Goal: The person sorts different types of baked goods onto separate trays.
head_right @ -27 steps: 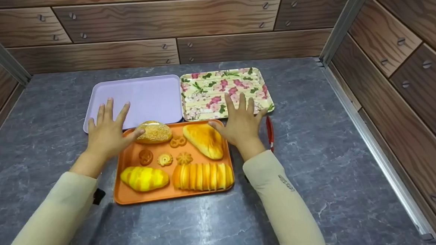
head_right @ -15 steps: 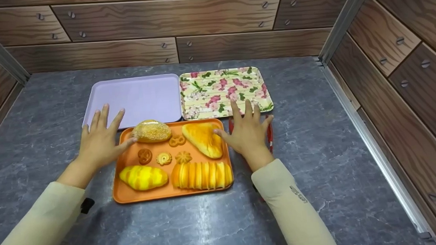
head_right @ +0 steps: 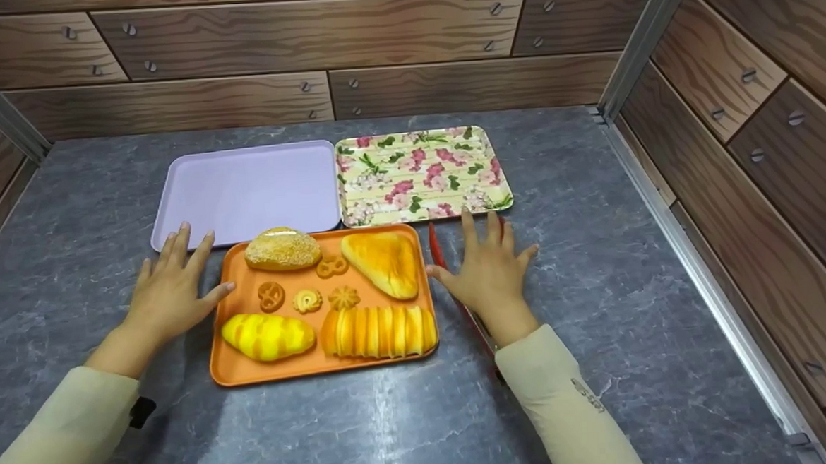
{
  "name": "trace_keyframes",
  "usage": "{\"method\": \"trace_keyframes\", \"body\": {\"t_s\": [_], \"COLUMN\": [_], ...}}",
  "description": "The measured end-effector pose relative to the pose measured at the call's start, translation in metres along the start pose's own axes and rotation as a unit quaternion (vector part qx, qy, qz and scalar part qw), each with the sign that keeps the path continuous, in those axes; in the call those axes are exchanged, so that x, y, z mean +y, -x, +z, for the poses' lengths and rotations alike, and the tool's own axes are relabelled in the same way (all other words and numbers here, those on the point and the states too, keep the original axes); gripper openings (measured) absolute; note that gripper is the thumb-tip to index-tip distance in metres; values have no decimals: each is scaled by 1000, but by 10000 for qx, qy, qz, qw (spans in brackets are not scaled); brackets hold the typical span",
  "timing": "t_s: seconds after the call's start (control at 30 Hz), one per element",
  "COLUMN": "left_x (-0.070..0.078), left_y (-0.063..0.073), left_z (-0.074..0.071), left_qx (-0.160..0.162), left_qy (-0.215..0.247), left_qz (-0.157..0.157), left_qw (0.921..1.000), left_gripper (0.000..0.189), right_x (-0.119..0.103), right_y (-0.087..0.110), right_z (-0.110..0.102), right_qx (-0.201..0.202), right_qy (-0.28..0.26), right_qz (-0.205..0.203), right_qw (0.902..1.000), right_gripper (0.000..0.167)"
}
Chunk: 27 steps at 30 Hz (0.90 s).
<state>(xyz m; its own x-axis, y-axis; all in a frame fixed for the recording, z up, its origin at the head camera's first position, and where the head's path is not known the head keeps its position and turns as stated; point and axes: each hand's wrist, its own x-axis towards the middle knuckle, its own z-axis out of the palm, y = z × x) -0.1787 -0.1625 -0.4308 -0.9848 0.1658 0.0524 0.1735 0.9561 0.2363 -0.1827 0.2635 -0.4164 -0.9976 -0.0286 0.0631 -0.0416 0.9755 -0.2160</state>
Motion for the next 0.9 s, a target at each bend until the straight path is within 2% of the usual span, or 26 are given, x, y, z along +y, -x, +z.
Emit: {"method": "trace_keyframes", "body": {"t_s": [0.53, 0.9], "left_x": [-13, -15], "left_y": [9, 8], "left_z": [14, 19], "left_qx": [-665, -828], "left_qy": [-19, 113], "left_qz": [27, 167], "left_qw": [9978, 9964], "left_gripper": [77, 76], "right_x": [16, 21], "right_y": [24, 34], "right_z": [8, 12], "right_qx": [-266, -357], "right_qy": [90, 74], "right_qz": [430, 575], "right_qw": [9987, 9977], "right_gripper": [118, 124]}}
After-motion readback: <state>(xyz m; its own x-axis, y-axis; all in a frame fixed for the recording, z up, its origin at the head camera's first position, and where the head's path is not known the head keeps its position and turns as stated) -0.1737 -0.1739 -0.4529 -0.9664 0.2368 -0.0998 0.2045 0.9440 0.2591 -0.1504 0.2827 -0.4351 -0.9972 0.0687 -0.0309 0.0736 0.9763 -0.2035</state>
